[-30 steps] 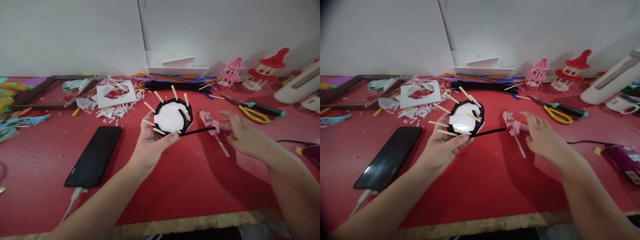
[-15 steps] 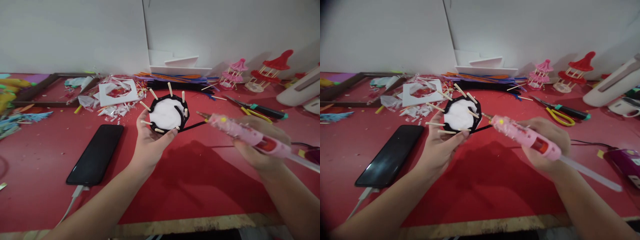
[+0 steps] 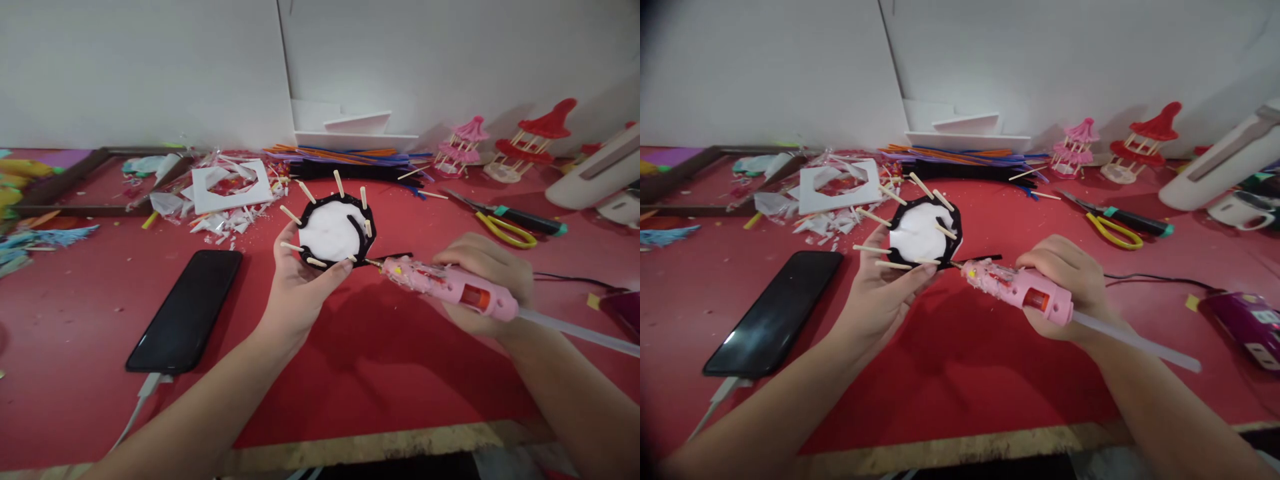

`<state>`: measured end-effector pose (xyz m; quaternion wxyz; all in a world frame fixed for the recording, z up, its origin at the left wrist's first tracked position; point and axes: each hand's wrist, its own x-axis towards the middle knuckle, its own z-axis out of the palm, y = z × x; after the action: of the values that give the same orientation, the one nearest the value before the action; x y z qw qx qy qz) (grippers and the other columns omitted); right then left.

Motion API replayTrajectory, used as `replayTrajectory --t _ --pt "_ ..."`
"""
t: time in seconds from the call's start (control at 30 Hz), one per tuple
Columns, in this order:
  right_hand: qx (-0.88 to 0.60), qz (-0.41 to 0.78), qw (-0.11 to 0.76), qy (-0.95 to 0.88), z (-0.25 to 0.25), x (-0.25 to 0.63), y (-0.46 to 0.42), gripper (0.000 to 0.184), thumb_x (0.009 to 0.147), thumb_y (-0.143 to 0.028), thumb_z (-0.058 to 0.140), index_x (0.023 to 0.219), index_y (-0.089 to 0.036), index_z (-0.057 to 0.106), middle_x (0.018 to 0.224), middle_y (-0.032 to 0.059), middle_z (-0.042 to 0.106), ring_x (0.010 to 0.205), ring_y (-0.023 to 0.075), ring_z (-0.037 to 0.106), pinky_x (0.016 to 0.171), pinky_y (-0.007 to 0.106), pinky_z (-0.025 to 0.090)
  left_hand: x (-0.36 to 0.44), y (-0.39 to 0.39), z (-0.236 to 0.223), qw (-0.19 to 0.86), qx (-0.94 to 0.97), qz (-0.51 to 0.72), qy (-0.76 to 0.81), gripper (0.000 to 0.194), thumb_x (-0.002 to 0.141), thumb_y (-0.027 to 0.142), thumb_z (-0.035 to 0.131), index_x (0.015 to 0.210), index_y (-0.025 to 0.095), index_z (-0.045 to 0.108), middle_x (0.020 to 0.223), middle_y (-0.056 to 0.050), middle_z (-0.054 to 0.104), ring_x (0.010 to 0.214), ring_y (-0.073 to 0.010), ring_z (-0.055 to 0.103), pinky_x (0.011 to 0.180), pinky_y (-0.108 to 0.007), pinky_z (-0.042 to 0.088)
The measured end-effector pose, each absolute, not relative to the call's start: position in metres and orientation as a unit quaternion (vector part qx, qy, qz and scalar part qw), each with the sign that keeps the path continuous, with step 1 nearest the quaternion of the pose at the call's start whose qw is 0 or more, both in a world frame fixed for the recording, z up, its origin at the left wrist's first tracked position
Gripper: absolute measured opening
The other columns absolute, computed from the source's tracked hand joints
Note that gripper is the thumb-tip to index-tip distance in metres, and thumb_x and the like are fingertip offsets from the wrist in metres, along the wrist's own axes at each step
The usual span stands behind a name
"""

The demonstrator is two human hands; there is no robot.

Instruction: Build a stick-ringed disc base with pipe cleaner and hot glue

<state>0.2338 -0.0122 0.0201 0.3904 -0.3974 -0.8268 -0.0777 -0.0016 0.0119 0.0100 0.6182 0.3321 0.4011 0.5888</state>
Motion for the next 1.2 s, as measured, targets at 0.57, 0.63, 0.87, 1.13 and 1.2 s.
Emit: replayTrajectory --t 0.57,0.63,0.87,1.13,1.2 --pt "-0.414 -0.045 0.394 -0.819 0.0178 0.2346 -0.0141 0.021 0.075 -0.014 0.065 0.089 -0.026 0.056 0.075 0.0038 0.060 0.065 0.0204 0.058 0.057 0.035 0.047 -0.0010 0.0114 0.0142 0.645 0.314 0.572 0.398 0.086 0.061 0.008 0.085 0.132 0.030 0.040 0.111 -0.001 0.068 0.096 -0.0141 0.069 0.088 -0.029 0.057" --pt "-0.421 -0.045 0.396 -0.815 0.0174 0.2340 -0.0148 0.019 0.076 -0.015 0.064 0.088 -0.027 0.055 0.075 0.0032 0.059 0.065 0.0205 0.057 0.058 0.036 0.047 -0.0011 0.0114 0.0145 0.647 0.314 0.574 0.392 0.087 0.062 0.008 0.085 0.133 0.031 0.040 0.111 -0.001 0.068 0.095 -0.0142 0.069 0.086 -0.028 0.057" --pt "-0.422 -0.050 0.415 -0.804 0.0157 0.2350 -0.0151 0.017 0.076 -0.015 0.064 0.082 -0.026 0.053 0.073 0.0021 0.057 0.065 0.0199 0.056 0.059 0.036 0.046 -0.0018 0.0108 0.0151 0.662 0.301 0.568 0.386 0.091 0.063 0.008 0.084 0.136 0.034 0.038 0.110 0.000 0.068 0.089 -0.0127 0.069 0.080 -0.026 0.059" --pt "-0.412 -0.038 0.433 -0.801 0.0168 0.2366 -0.0144 0.018 0.074 -0.014 0.063 0.080 -0.026 0.051 0.072 0.0008 0.057 0.065 0.0188 0.056 0.057 0.034 0.046 -0.0016 0.0106 0.0152 0.667 0.293 0.569 0.383 0.087 0.064 0.007 0.083 0.134 0.034 0.040 0.108 0.001 0.068 0.085 -0.0121 0.069 0.074 -0.024 0.060" --pt "-0.417 -0.042 0.428 -0.801 0.0173 0.2377 -0.0142 0.017 0.074 -0.014 0.061 0.079 -0.026 0.051 0.072 0.0010 0.057 0.064 0.0190 0.056 0.058 0.035 0.045 -0.0018 0.0106 0.0154 0.667 0.293 0.567 0.385 0.085 0.064 0.007 0.083 0.132 0.034 0.042 0.108 0.001 0.069 0.088 -0.0129 0.069 0.075 -0.024 0.060"
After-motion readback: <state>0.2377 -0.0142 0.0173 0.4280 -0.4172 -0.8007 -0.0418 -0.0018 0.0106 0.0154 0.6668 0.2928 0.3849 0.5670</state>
